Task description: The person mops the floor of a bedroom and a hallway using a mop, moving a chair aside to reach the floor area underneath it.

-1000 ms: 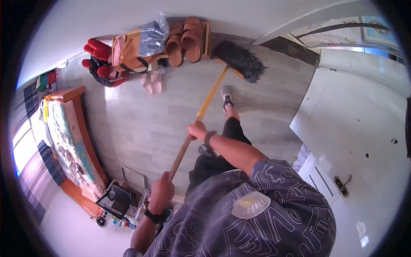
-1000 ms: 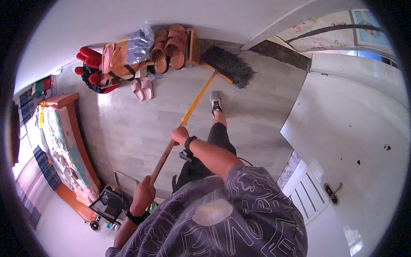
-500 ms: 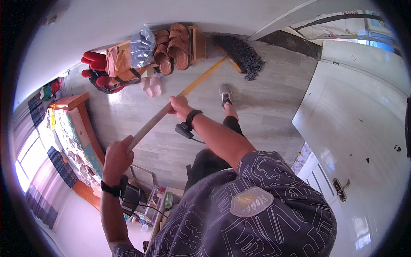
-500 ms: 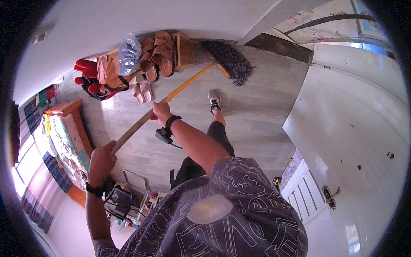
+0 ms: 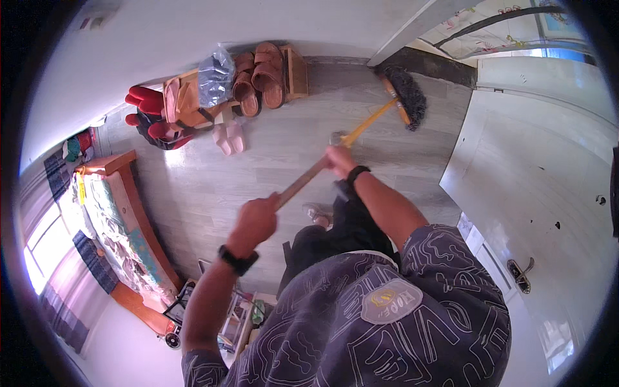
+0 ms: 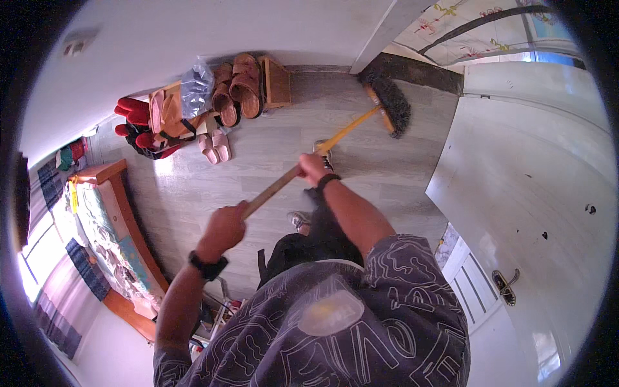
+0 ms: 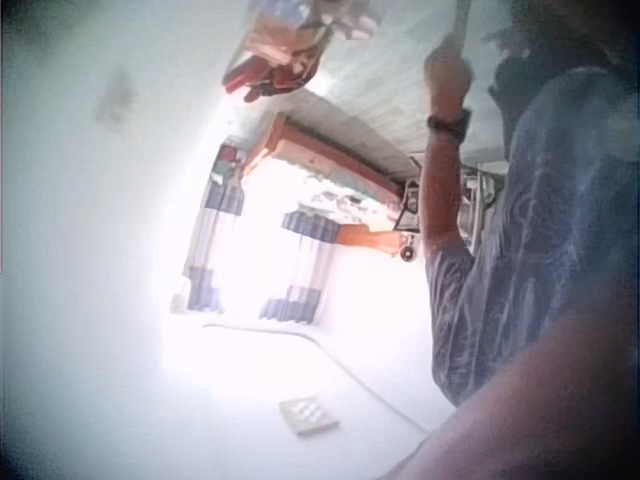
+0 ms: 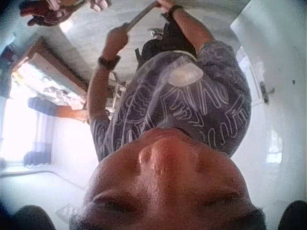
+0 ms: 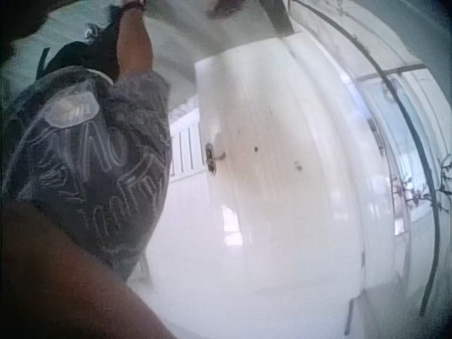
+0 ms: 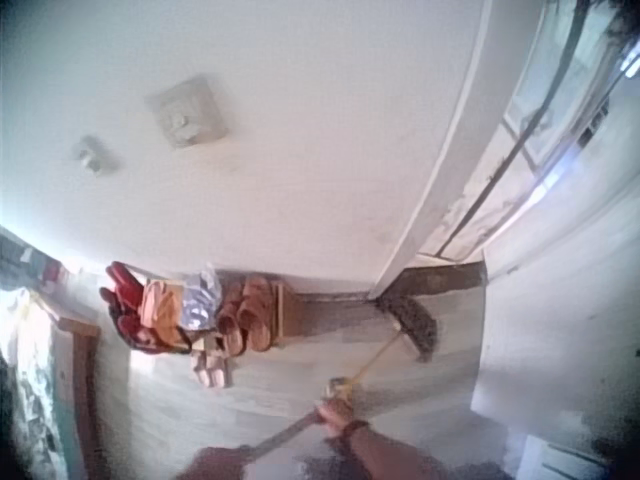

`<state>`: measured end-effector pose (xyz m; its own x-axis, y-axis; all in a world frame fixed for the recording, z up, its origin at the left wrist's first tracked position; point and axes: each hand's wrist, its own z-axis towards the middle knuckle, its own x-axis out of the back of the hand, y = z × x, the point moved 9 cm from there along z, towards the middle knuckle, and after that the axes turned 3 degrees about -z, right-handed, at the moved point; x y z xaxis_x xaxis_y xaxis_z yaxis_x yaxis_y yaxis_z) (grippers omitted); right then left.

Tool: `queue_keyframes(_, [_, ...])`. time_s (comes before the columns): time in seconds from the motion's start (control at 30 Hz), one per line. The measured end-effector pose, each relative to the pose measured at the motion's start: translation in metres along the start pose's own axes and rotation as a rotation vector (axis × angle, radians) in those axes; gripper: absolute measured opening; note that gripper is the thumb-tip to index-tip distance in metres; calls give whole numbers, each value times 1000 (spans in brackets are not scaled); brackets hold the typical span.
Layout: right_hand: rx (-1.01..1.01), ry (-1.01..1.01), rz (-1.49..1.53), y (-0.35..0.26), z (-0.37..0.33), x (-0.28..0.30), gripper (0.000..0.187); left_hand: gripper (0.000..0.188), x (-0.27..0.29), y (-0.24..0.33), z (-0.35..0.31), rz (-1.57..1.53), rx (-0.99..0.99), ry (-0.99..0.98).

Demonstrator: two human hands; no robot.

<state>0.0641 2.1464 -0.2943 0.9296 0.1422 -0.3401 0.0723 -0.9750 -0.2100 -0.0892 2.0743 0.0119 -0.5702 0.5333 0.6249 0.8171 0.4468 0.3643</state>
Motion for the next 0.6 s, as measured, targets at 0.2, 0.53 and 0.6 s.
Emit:
queue_keyframes(0.2, [187, 173, 116, -44, -37, 129, 10, 28, -61, 117, 20, -322, -220, 11])
queue_keyframes(0.53, [226, -124, -123, 174, -252, 71, 35, 33, -142, -72, -206, -429, -214, 222])
queue_keyframes(0.6, [562, -133, -650, 217, -274, 71, 25, 32, -198, -173, -269, -409, -129, 394])
